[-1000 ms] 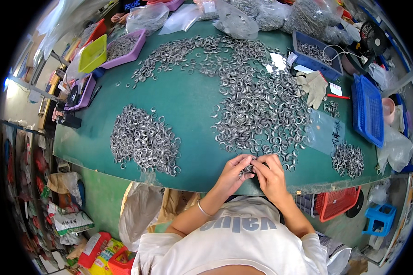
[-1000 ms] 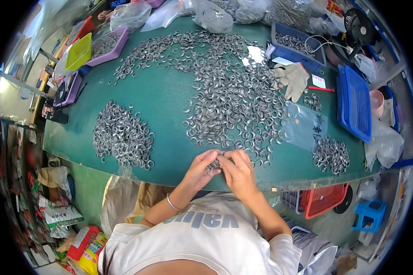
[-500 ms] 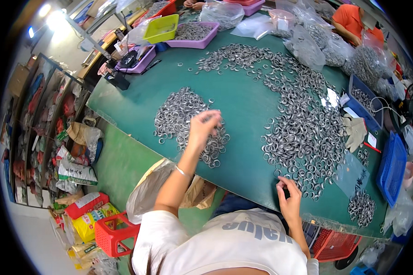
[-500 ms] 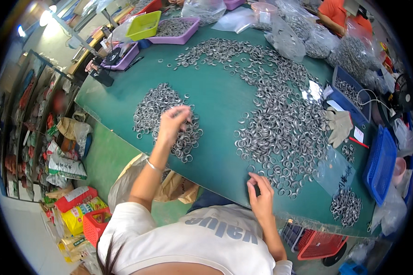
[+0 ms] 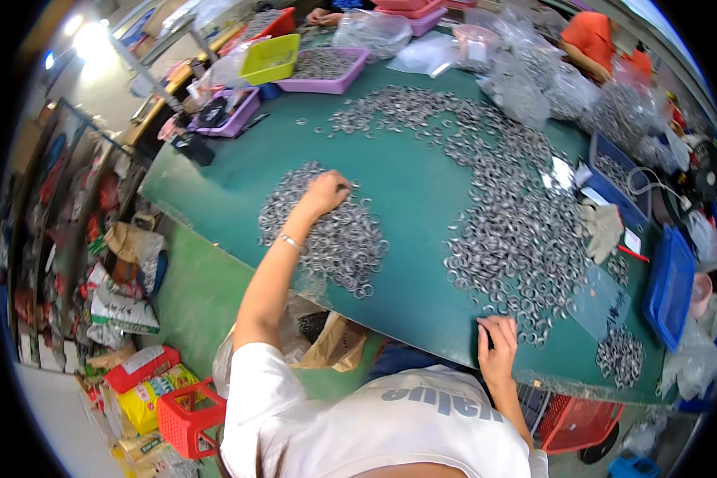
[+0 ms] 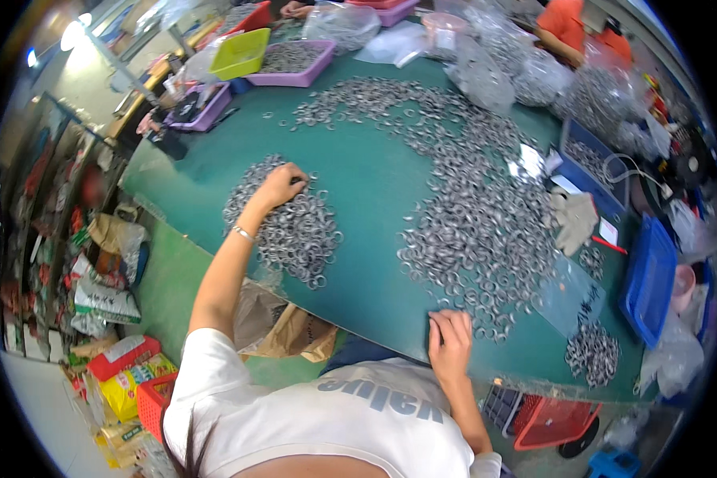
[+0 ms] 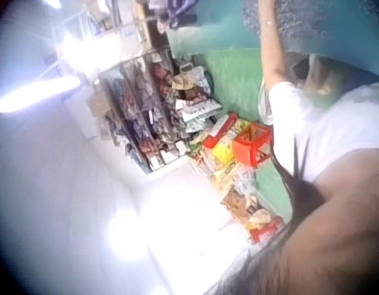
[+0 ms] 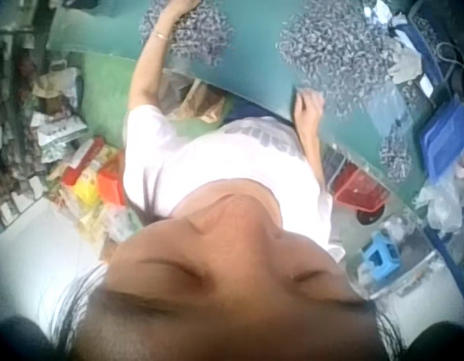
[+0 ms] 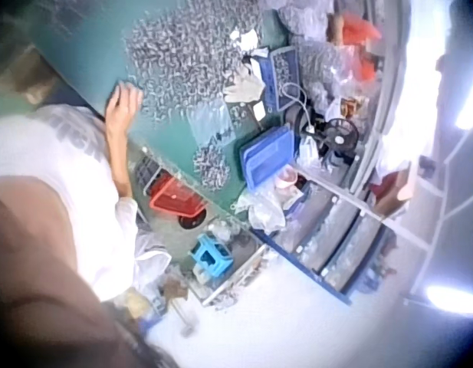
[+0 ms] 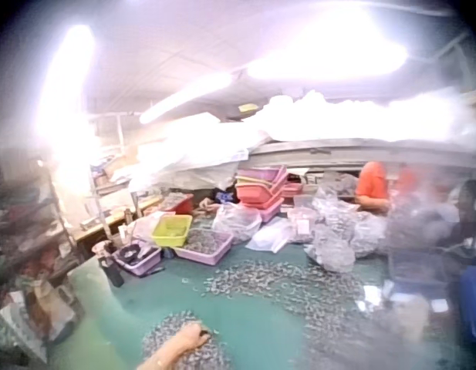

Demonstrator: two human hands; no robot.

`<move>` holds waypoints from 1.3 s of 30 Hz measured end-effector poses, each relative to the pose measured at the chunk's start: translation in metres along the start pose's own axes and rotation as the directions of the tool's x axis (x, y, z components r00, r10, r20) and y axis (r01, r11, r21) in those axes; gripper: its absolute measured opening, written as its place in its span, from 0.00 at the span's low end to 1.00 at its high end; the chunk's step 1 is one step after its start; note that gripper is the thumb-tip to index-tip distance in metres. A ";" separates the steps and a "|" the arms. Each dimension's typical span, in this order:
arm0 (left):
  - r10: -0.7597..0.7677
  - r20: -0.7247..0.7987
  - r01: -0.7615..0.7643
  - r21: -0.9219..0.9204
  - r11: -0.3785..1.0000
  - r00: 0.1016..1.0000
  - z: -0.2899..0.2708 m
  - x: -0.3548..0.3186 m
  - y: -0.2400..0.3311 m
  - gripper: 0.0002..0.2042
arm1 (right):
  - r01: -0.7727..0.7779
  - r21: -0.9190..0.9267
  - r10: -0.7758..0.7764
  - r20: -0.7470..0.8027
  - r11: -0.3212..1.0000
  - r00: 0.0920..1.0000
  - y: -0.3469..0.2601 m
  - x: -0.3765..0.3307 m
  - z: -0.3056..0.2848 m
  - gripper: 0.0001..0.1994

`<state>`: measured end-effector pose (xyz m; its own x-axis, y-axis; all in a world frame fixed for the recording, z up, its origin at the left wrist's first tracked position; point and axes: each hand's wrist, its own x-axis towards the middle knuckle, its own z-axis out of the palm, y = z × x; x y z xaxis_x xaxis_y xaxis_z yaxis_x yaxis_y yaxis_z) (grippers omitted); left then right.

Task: The person sorts small crescent-shaped metal parts from a large pile on a green table, picking them up one by one and grouping them into smaller clusters.

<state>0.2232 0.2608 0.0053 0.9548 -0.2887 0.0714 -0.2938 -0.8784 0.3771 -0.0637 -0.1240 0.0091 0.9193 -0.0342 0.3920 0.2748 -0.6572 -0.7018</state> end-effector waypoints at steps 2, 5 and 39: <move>-0.052 0.099 0.042 0.103 0.994 0.994 -0.004 -0.006 0.023 0.10 | -0.008 -0.141 -0.013 -0.144 0.990 0.990 0.002 0.001 -0.005 0.06; -0.106 0.148 0.079 0.177 0.981 0.983 -0.010 -0.014 0.038 0.13 | -0.080 -0.285 0.034 -0.164 0.955 0.986 0.017 -0.008 -0.018 0.14; 0.127 -0.043 -0.133 -0.190 0.973 0.991 0.138 0.156 0.228 0.28 | -0.148 -0.416 0.172 0.020 0.897 0.985 0.048 0.023 -0.025 0.31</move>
<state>0.2987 -0.0367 -0.0248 0.9108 -0.3812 0.1584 -0.4040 -0.7438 0.5325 -0.0360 -0.1752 -0.0011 0.9584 -0.1316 0.2534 -0.0070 -0.8980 -0.4399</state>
